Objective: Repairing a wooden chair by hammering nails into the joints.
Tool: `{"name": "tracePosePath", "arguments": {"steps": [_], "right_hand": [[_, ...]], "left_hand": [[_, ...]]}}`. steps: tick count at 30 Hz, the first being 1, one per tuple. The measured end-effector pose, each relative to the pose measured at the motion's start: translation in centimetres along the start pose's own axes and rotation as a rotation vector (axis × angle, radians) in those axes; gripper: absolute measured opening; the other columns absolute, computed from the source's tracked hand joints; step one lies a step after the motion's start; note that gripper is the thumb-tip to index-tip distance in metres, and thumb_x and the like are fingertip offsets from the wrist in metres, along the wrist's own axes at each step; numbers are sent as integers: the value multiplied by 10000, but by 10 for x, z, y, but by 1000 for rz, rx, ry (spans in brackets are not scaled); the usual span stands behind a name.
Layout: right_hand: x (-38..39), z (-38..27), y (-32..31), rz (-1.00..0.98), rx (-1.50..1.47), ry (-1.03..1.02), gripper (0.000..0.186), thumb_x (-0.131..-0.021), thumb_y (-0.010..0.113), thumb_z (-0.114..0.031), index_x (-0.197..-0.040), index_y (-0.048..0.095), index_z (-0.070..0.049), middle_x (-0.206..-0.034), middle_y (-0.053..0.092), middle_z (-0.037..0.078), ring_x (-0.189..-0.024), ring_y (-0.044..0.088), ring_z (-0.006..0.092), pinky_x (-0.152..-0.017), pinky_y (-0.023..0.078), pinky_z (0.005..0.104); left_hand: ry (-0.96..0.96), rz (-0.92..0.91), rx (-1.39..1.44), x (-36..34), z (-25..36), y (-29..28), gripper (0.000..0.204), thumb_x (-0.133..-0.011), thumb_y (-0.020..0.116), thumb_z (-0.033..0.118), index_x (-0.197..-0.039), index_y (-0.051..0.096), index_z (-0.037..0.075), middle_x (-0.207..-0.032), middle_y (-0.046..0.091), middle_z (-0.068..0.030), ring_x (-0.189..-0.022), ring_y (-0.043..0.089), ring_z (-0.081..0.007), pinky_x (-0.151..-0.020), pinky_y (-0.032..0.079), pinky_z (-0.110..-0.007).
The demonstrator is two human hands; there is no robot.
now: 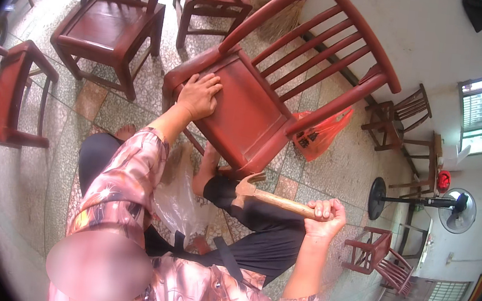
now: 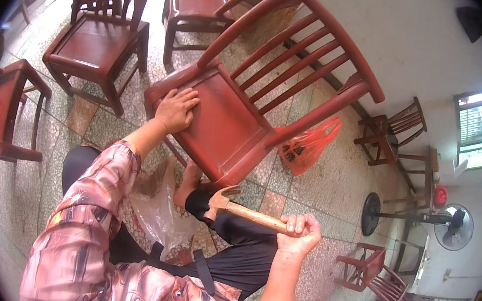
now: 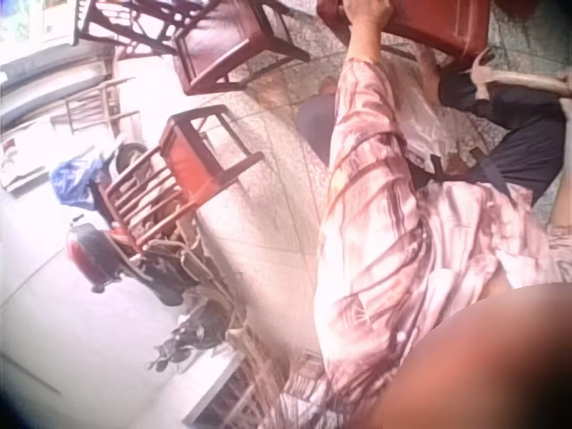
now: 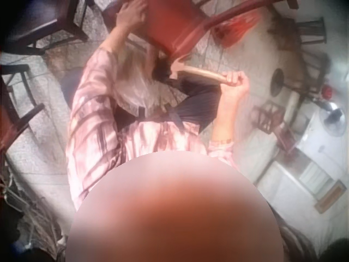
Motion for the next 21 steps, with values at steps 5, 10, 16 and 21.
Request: {"name": "tracePosePath", "arguments": {"steps": [5,10,16,21], "right_hand": [[-2,2,26,-345,27,46,243,-852,536,-204,-635,444,-144,-460,337,-34,-417,367,125,-558,404,333],[182,58,128,-1302,1050,-761,185,-746,715,-44,-697,536,-56,-590,538,9,-518,524,110,-513,430,260],[71,19,72,-689,337,-28,107,-876,567,-66,-848,466,-47,-663,552,54,-510,488,92,-494,420,219],[-103,21,-37,-153,-94,211,296,-845,516,-199,-593,366,-163,-453,319,-39,-384,347,122,-522,398,314]], "left_hand": [[-121,-138,-3,26,12,5,478,-769,568,207,-1235,573,99,-1405,462,-128,-1373,333,-301,-1115,236,-502],[-267,124,448,104,48,3,530,-707,615,155,-1230,566,79,-1380,458,-193,-1367,316,-385,-1094,311,-505],[-217,128,320,111,79,-37,484,-718,623,87,-1200,587,77,-1354,482,-177,-1349,334,-393,-1086,330,-476],[-136,-9,536,82,125,-37,271,-820,586,75,-1079,660,46,-1033,664,-156,-956,660,-292,-848,514,-359]]}}
Point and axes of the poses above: each hand's wrist, its own x-axis away from the middle knuckle, its own y-axis out of the palm, z = x × y, the point moved 9 cm from there along -x, towards the middle knuckle
